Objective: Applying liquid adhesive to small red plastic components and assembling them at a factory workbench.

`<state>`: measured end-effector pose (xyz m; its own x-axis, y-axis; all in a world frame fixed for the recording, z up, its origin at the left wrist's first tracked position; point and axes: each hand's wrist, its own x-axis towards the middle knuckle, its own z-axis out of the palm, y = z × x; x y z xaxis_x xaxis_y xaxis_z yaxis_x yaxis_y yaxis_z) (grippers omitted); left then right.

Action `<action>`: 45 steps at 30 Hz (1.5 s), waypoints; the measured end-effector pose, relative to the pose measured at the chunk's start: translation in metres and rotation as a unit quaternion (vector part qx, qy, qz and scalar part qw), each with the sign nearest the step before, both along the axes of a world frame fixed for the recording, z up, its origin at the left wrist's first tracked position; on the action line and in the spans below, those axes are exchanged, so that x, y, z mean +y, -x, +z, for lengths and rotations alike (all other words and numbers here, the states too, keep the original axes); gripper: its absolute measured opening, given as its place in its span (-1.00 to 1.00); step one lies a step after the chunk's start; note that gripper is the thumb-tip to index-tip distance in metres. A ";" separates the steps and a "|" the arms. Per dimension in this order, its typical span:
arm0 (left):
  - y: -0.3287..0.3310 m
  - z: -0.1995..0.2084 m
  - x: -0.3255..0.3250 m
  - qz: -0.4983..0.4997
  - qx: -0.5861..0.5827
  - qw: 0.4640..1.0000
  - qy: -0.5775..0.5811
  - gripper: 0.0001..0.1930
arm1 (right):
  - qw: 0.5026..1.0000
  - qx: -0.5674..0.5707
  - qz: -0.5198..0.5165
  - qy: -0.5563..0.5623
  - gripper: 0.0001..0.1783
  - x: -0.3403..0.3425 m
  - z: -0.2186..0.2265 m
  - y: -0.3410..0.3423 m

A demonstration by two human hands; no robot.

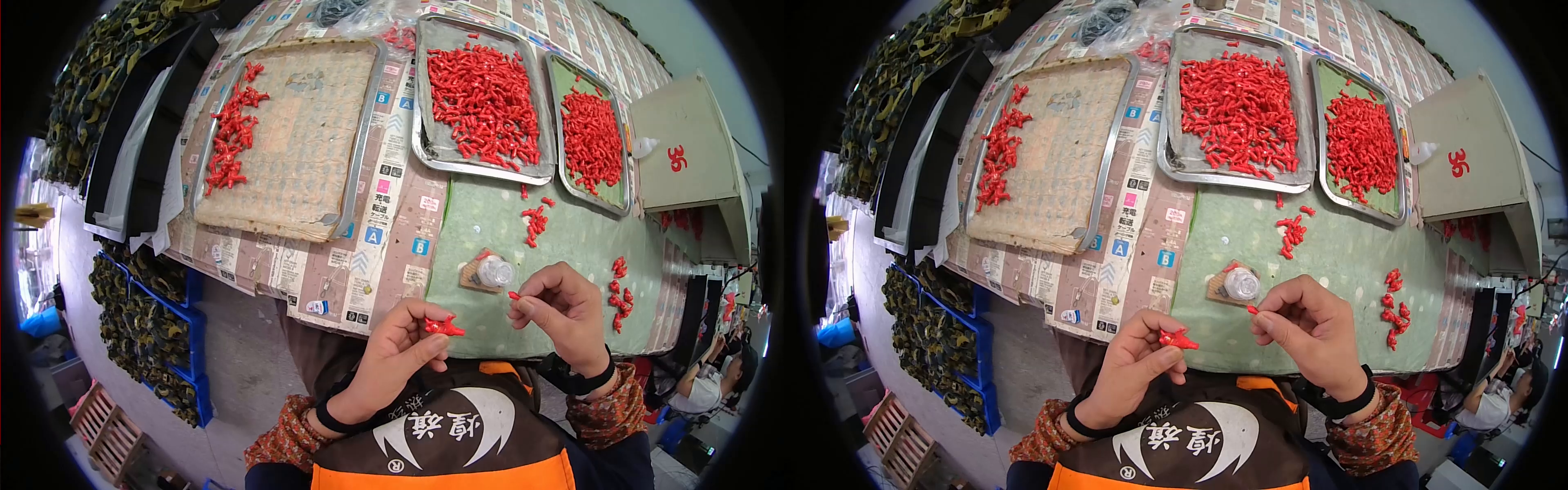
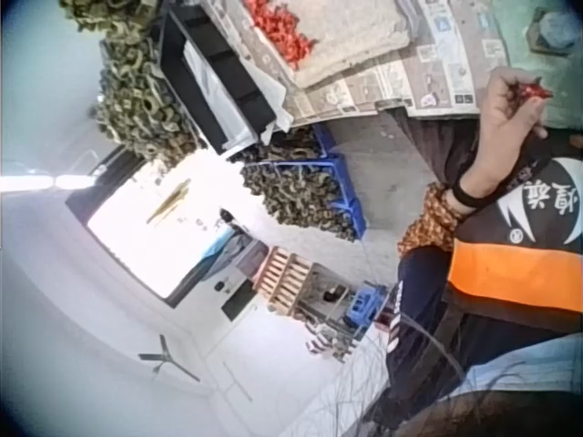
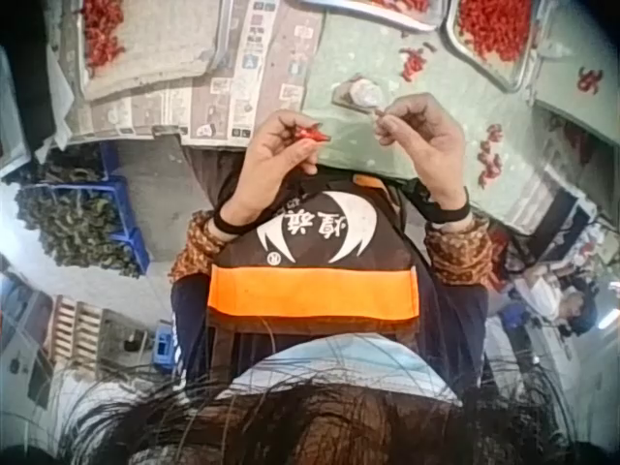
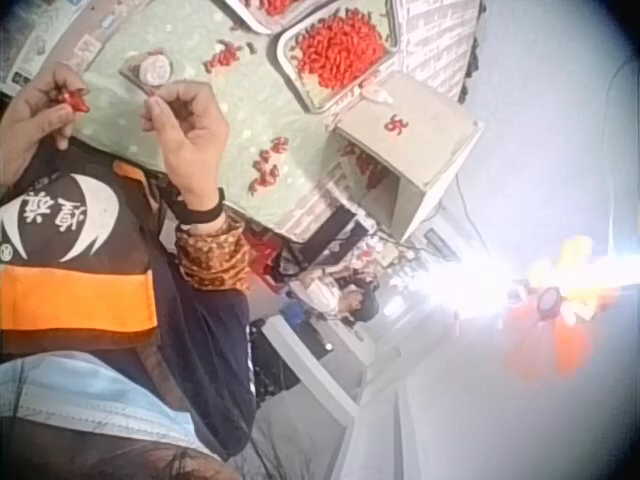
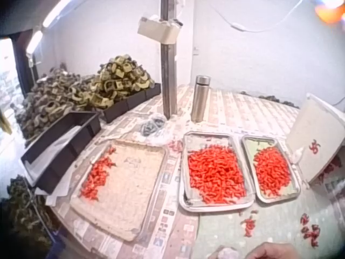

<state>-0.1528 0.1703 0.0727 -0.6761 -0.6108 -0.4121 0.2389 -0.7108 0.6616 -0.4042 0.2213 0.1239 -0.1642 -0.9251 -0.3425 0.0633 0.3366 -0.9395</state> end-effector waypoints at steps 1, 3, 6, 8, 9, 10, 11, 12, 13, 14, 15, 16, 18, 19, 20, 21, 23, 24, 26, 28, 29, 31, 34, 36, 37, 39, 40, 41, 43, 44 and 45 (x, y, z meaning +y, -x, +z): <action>0.001 0.002 0.000 -0.001 -0.001 1.000 0.001 -0.73 | 1.000 -0.003 0.007 0.018 -0.89 0.002 -0.002 0.001; 0.003 0.006 0.000 -0.006 0.000 1.000 -0.005 -0.72 | 0.999 -0.008 0.014 0.038 -0.89 0.005 -0.004 0.001; 0.004 0.006 0.001 -0.011 0.003 1.000 0.002 -0.71 | 0.998 -0.017 0.009 0.055 -0.89 0.008 -0.006 -0.001; 0.006 0.005 0.003 -0.018 0.006 1.000 0.000 -0.71 | 0.996 -0.001 -0.001 0.088 -0.88 0.012 -0.008 -0.001; 0.006 0.005 0.004 -0.018 0.010 1.000 -0.004 -0.71 | 0.996 -0.003 0.000 0.090 -0.88 0.012 -0.009 -0.001; 0.006 0.004 0.005 -0.017 0.008 1.000 -0.002 -0.71 | 0.992 0.039 0.018 0.120 -0.85 0.013 -0.009 -0.001; 0.006 0.003 0.006 -0.021 0.007 1.000 0.000 -0.71 | 0.985 0.081 0.036 0.150 -0.82 0.013 -0.009 -0.001; 0.007 0.003 0.007 -0.025 0.006 1.000 0.001 -0.71 | 0.985 0.080 0.036 0.152 -0.82 0.014 -0.010 0.000; 0.008 0.003 0.008 -0.024 0.005 1.000 0.002 -0.71 | 0.977 0.110 0.044 0.175 -0.79 0.015 -0.010 0.000; 0.011 0.004 0.010 -0.012 0.006 1.000 0.005 -0.71 | 0.969 0.140 0.051 0.197 -0.76 0.016 -0.010 0.000; 0.013 0.004 0.011 0.001 0.007 1.000 0.007 -0.71 | 0.969 0.139 0.051 0.199 -0.76 0.017 -0.011 0.000; 0.014 0.004 0.011 0.001 0.006 1.000 0.009 -0.71 | 0.961 0.163 0.056 0.216 -0.74 0.017 -0.011 0.000; 0.015 0.005 0.012 0.000 0.013 1.000 0.003 -0.72 | 0.952 0.185 0.061 0.235 -0.72 0.018 -0.011 0.000; 0.016 0.006 0.013 0.000 0.012 1.000 0.004 -0.72 | 0.945 0.200 0.077 0.246 -0.70 0.019 -0.009 0.001; 0.016 0.006 0.013 -0.001 0.010 1.000 0.004 -0.72 | 0.938 0.214 0.093 0.257 -0.68 0.019 -0.008 0.001; 0.016 0.006 0.014 -0.003 0.007 1.000 0.005 -0.72 | 0.938 0.213 0.093 0.258 -0.68 0.021 -0.008 0.000; 0.017 0.008 0.014 0.000 0.002 1.000 0.010 -0.72 | 0.946 0.199 0.078 0.243 -0.66 0.026 -0.008 -0.004; 0.017 0.008 0.014 0.002 -0.002 1.000 0.014 -0.73 | 0.946 0.199 0.078 0.244 -0.66 0.026 -0.008 -0.004; 0.017 0.007 0.016 0.003 -0.010 1.000 0.017 -0.73 | 0.936 0.221 0.083 0.260 -0.67 0.025 -0.009 -0.004; 0.016 0.006 0.017 0.002 -0.017 1.000 0.019 -0.73 | 0.931 0.231 0.088 0.268 -0.68 0.024 -0.009 -0.003; 0.016 0.005 0.017 0.001 -0.016 1.000 0.017 -0.73 | 0.926 0.241 0.094 0.275 -0.70 0.024 -0.009 -0.002; 0.015 0.006 0.017 -0.004 -0.018 1.000 0.015 -0.73 | 0.935 0.231 0.083 0.257 -0.73 0.023 -0.009 -0.004; 0.015 0.010 0.018 -0.005 -0.017 0.999 -0.032 -0.76 | 0.952 0.196 0.073 0.225 -0.77 0.024 -0.005 -0.012; 0.016 0.008 0.019 0.014 0.027 0.995 -0.099 -0.78 | 0.960 0.169 0.071 0.212 -0.78 0.026 -0.004 -0.018; 0.014 0.004 0.018 0.011 0.023 0.995 -0.099 -0.78 | 0.960 0.162 0.082 0.213 -0.79 0.027 -0.003 -0.020; 0.013 -0.004 0.018 0.021 0.094 0.979 -0.181 -0.78 | 0.960 0.154 0.090 0.215 -0.79 0.028 -0.003 -0.023; 0.013 -0.004 0.018 0.019 0.091 0.979 -0.181 -0.78 | 0.961 0.154 0.092 0.211 -0.80 0.029 -0.003 -0.024; 0.014 -0.003 0.018 0.026 0.113 0.971 -0.208 -0.77 | 0.961 0.154 0.095 0.208 -0.81 0.029 -0.004 -0.025; 0.014 -0.002 0.018 0.031 0.132 0.963 -0.235 -0.77 | 0.966 0.144 0.084 0.199 -0.82 0.030 -0.004 -0.028; 0.014 -0.001 0.018 0.032 0.146 0.954 -0.259 -0.78 | 0.970 0.136 0.077 0.189 -0.83 0.031 -0.004 -0.029; 0.015 -0.001 0.018 0.032 0.161 0.945 -0.284 -0.78 | 0.970 0.135 0.073 0.189 -0.83 0.031 -0.005 -0.030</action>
